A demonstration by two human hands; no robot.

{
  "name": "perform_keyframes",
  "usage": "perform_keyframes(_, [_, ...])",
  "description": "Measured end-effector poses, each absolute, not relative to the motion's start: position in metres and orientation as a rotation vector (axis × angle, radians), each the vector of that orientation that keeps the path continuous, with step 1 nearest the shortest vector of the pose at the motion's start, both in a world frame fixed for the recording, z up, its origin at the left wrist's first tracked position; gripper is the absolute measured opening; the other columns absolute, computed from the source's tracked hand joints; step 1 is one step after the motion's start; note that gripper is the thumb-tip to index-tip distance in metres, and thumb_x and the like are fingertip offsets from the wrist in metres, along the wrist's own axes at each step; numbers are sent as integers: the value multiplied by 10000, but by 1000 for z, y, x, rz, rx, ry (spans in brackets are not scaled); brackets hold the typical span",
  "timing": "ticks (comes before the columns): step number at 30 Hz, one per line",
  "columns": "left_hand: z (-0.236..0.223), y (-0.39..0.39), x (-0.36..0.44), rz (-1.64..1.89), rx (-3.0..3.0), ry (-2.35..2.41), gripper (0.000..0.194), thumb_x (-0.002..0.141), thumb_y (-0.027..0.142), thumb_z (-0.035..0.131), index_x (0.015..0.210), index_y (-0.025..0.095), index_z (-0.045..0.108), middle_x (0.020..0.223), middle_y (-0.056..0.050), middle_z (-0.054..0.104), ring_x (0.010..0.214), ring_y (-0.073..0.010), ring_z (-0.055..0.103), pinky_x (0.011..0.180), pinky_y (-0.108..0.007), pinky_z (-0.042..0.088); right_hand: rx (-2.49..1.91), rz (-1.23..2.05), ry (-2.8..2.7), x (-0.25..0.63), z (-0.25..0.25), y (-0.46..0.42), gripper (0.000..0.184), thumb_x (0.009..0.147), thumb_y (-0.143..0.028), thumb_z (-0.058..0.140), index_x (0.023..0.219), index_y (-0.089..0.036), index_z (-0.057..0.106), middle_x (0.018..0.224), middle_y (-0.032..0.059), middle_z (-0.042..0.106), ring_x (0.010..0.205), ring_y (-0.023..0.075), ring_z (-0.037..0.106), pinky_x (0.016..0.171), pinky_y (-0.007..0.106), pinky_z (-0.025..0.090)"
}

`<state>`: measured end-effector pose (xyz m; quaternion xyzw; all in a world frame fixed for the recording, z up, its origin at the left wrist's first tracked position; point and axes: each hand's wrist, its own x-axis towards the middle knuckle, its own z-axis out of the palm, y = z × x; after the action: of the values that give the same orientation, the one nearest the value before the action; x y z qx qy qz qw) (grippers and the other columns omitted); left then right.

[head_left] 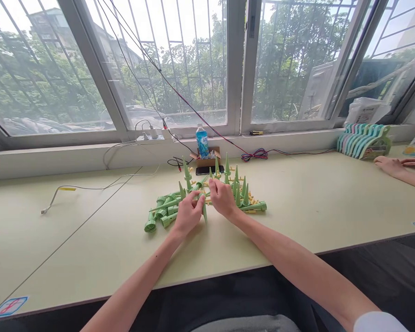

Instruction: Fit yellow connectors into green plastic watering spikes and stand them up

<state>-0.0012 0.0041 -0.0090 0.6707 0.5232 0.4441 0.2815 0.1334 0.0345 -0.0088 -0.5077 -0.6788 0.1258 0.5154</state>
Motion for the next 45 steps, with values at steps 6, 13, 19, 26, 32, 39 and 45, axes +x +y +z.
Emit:
perform_keyframes(6, [-13,6,-3,1087,2050,1517,304,850,415,502,950,161,636,463,37,571,442,-146,511,572,-267,417,-1245,291,-1687,136,-11,39,313,991,-365,326,721,-215,372,555,-45,440,484,114,348,508,245,207])
perform_keyframes(13, [-17,5,-4,948,2185,1606,256,840,376,498,903,182,653,464,45,512,465,-145,461,571,-266,379,-1255,270,-1749,139,-14,41,267,977,-318,346,746,-209,422,589,-33,471,500,114,371,515,237,225])
perform_keyframes(19, [-15,3,-5,937,2171,1666,203,815,335,510,926,208,623,467,61,490,485,-147,468,578,-257,368,-1239,236,-1813,139,-17,43,193,942,-247,397,770,-200,470,644,-13,525,552,122,425,545,230,266])
perform_keyframes(26, [-11,3,-4,1166,2080,1691,170,837,350,496,863,214,594,412,90,404,420,-123,383,563,-244,355,-1210,250,-1873,140,-19,45,153,909,-192,447,811,-183,564,683,1,586,582,123,467,574,225,310])
perform_keyframes(32, [-9,3,-5,1275,2032,1678,165,837,354,505,804,208,574,413,89,393,408,-115,373,550,-240,350,-1160,345,-1963,139,-19,45,187,893,-141,482,890,-173,666,818,35,663,731,140,559,655,226,370])
perform_keyframes(39, [-11,4,-4,1266,2066,1653,167,834,343,511,794,200,587,406,93,377,405,-112,356,550,-243,355,-1120,374,-2131,139,-19,44,317,876,-58,467,1001,-169,737,846,55,621,785,152,556,720,252,409])
perform_keyframes(45, [-12,4,-4,1245,2063,1621,161,837,334,507,809,197,586,412,92,393,413,-106,342,557,-241,360,-1153,345,-2188,139,-17,43,297,858,-38,490,940,-160,749,822,52,561,769,150,526,716,254,404])
